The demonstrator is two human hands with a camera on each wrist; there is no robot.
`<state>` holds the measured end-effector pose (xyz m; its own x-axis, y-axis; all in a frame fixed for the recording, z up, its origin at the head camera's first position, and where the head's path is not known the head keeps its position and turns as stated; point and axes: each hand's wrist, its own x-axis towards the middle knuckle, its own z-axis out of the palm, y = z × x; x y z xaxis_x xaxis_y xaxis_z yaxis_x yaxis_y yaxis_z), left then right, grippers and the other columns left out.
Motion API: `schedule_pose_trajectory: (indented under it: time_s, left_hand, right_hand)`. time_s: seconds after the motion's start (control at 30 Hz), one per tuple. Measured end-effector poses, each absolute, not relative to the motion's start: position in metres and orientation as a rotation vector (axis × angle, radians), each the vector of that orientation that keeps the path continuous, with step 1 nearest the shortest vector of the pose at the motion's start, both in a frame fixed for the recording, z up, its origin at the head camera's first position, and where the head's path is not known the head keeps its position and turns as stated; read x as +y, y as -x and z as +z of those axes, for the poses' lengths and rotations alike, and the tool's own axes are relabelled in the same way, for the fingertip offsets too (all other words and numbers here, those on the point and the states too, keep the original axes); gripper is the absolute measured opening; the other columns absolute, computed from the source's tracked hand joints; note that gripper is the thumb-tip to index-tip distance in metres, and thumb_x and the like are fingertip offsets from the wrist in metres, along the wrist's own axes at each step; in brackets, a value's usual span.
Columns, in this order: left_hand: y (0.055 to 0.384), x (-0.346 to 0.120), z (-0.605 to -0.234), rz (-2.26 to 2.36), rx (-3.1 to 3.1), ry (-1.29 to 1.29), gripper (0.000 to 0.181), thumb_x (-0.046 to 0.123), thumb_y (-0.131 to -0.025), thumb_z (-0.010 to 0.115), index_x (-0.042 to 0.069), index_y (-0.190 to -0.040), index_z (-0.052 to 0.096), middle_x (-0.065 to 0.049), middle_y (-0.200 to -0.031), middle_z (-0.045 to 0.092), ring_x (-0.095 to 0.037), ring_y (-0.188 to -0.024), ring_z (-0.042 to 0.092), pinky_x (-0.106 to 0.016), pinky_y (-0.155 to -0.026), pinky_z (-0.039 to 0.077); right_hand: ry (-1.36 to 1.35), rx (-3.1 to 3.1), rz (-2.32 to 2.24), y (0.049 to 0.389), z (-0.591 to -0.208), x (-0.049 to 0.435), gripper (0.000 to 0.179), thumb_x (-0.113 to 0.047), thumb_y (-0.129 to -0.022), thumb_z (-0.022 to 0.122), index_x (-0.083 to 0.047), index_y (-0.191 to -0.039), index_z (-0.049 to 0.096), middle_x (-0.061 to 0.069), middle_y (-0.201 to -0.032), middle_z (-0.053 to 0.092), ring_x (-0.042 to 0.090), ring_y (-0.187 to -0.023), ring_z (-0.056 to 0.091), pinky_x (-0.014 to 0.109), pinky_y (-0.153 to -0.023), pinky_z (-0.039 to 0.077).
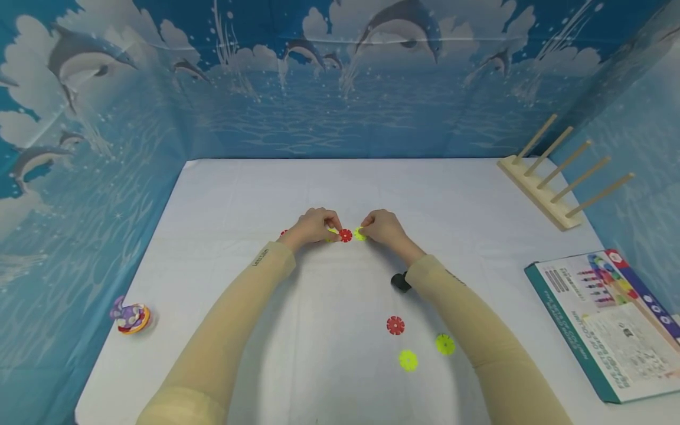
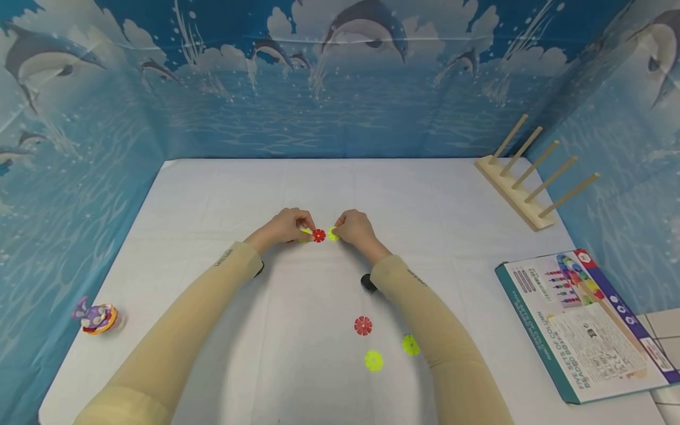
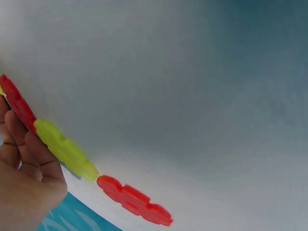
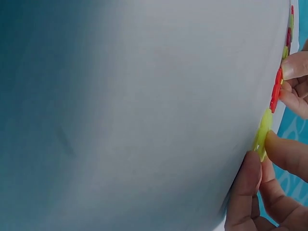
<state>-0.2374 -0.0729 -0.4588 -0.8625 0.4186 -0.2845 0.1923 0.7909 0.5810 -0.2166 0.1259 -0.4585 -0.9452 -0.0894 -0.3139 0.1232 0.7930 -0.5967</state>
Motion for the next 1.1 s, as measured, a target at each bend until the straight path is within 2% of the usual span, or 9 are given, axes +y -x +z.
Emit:
schedule_pose_trajectory:
  time_s: [0.4,0.7,0.93,1.1]
  left_hand:
    - [0.2367,-0.0738,-0.4594,0.769,2.578,-0.449,0.016,0.025,-0.085,0.078,0.019,-0.098,0.072,-0.003,-0.104,0.061,-0.021,-0.102,0.049,-0.039,-0.094,0.039]
    - [0.2376,-0.0725,-0.4614,0.758,2.574,-0.453,0.017,0.024,-0.085,0.078,0.018,-0.099,0.072,-0.003,-0.104,0.061,-0.021,-0.101,0.05,-0.038,-0.091,0.04]
    - [0.2387,-0.0717,-0.4601,0.758,2.561,-0.441,0.018,0.024,-0.084,0.078,0.018,-0.1,0.072,-0.003,-0.104,0.059,-0.02,-0.09,0.051,-0.028,-0.073,0.042]
    - [0.2396,-0.0717,-0.46,0.759,2.553,-0.441,0.019,0.025,-0.084,0.079,0.018,-0.1,0.072,-0.003,-0.104,0.059,-0.018,-0.079,0.052,-0.025,-0.065,0.043]
  right_hand:
    - [0.035,2.711,-0.893,0.2123,-0.4587,0.122,0.017,-0.016,-0.091,0.068,-0.002,-0.099,0.066,0.012,-0.096,0.066,0.018,-0.078,0.056,0.025,-0.065,0.044]
    - [-0.015,2.728,-0.89,0.2103,-0.458,0.1198,0.015,-0.015,-0.09,0.07,-0.002,-0.096,0.068,0.012,-0.095,0.067,0.017,-0.077,0.055,0.023,-0.062,0.043]
    - [-0.014,2.739,-0.893,0.2101,-0.4592,0.1204,0.016,-0.016,-0.09,0.071,-0.002,-0.097,0.068,0.012,-0.097,0.068,0.019,-0.08,0.056,0.026,-0.066,0.045]
    - [-0.021,2.739,-0.906,0.2099,-0.4602,0.121,0.016,-0.016,-0.09,0.071,-0.002,-0.097,0.067,0.012,-0.098,0.068,0.019,-0.081,0.057,0.027,-0.067,0.046]
